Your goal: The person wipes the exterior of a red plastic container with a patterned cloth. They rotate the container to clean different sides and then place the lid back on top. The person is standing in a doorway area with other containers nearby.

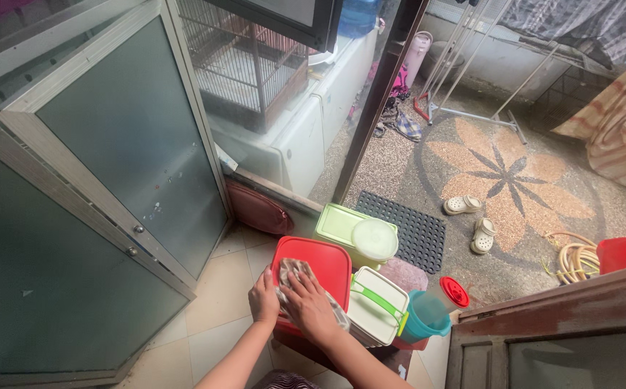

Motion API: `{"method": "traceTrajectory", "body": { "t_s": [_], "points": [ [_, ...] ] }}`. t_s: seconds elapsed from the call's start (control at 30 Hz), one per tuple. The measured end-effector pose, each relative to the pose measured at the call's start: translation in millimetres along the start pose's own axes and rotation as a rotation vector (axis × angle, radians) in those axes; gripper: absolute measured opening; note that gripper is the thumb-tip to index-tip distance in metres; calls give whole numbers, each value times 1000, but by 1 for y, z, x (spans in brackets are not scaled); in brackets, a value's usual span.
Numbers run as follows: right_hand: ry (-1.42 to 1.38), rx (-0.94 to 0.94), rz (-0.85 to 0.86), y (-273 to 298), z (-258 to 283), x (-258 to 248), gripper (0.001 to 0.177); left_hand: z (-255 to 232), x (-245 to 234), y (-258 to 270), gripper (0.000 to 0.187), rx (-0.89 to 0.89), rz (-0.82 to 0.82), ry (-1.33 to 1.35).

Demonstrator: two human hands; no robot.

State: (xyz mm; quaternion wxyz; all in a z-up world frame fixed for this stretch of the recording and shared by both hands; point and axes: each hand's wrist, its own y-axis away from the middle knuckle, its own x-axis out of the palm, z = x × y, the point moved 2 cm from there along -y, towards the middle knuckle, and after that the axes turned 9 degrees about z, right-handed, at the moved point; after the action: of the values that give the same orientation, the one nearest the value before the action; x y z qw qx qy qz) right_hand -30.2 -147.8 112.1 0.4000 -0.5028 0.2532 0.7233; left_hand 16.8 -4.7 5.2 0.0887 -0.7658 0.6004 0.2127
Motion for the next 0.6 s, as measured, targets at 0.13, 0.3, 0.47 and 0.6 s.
{"method": "traceTrajectory", "body": {
  "t_s": [0.13,0.3,0.47,0.6],
  "points": [
    [7,57,15,25,-1,-9,46,-18,-11,8,52,-39,31,34],
    [51,157,36,40,-16,-22,47,-23,-13,9,51,-16,56,-31],
    [103,265,-3,34,-34,-21,46,-21,-13,8,49,-1,59,-77],
    [162,318,-33,24,-39,-30,55,-22,-14,9,48,-2,67,-82]
  ]
}}
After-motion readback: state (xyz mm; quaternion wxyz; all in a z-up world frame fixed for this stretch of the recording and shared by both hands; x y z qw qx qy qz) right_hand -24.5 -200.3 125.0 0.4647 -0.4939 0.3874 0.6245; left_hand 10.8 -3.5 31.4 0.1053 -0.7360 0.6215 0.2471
